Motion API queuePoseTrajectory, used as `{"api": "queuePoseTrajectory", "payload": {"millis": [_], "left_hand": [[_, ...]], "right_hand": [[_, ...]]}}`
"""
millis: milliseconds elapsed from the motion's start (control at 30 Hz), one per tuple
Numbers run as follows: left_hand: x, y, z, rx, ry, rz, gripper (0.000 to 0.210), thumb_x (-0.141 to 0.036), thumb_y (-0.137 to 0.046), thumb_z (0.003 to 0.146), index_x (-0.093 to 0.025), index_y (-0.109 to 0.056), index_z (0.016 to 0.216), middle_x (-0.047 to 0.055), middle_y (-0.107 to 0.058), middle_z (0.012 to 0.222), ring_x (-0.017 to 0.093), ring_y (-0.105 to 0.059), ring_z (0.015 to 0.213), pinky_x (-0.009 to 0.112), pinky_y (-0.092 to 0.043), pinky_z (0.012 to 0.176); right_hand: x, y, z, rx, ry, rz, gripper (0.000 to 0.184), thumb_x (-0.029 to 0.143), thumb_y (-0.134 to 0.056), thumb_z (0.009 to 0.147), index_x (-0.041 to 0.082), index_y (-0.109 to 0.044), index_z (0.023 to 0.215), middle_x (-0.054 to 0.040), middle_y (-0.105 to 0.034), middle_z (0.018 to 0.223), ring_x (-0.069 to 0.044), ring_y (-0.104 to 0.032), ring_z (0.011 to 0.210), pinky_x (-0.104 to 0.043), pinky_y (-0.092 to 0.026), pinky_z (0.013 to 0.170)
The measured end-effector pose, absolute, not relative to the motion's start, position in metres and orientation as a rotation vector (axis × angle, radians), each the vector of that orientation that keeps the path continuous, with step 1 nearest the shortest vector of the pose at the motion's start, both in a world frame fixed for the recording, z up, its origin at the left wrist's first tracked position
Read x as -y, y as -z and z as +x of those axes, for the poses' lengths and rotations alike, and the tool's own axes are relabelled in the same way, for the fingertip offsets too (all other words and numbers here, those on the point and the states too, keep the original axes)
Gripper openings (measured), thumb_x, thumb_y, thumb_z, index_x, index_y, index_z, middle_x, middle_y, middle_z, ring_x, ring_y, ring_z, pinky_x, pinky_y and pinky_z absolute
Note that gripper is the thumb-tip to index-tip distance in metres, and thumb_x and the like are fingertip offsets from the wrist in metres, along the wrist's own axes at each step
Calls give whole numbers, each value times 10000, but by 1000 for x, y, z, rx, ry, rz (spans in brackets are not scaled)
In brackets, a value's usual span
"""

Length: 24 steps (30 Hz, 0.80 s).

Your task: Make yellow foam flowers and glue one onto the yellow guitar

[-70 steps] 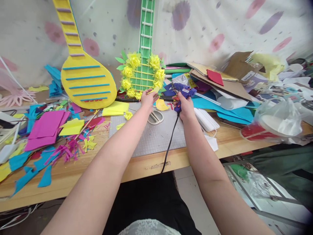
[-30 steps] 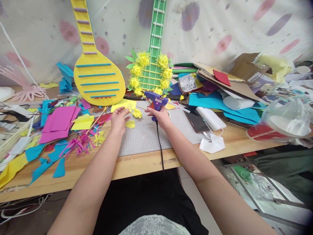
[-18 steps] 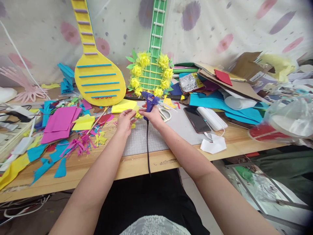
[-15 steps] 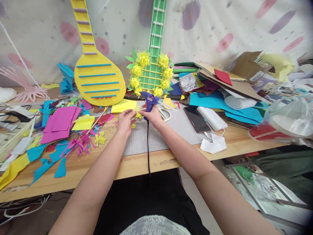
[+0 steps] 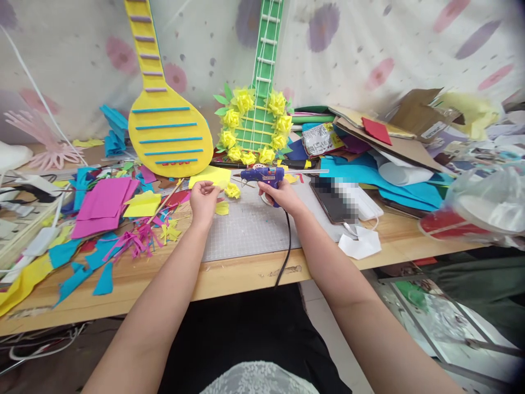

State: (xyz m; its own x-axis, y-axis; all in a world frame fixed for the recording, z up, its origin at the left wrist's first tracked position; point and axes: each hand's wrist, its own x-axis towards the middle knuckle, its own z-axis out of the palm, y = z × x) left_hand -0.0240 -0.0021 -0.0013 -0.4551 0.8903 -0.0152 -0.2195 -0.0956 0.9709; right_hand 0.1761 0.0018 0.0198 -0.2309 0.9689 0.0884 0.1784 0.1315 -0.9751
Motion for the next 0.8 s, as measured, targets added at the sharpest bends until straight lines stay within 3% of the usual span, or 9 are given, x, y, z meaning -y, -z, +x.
{"api": "queuePoseTrajectory", "payload": {"millis": [533,800], "left_hand": [[0,11,-28,-1365,-1669,965,217,-167,-649,634,-196,-503,793,-19,-554,707,162,-657,664,254,-524,525],[2,2,-26,-1311,-1670,809,194,-76,-633,679,-167,-500,786,-32,-574,679,116,-656,643,195,-532,557]], "right_hand": [[-3,-17,169,1674,-1058,-1342,420,602,-623,683,188,-556,654,48,-479,426,-63,-390,367,-215,-330,389],[-4,-16,171,1643,-1108,-1302,477,646,-626,646,181,-520,631,49,-481,447,-52,-405,386,-195,-317,382]]}}
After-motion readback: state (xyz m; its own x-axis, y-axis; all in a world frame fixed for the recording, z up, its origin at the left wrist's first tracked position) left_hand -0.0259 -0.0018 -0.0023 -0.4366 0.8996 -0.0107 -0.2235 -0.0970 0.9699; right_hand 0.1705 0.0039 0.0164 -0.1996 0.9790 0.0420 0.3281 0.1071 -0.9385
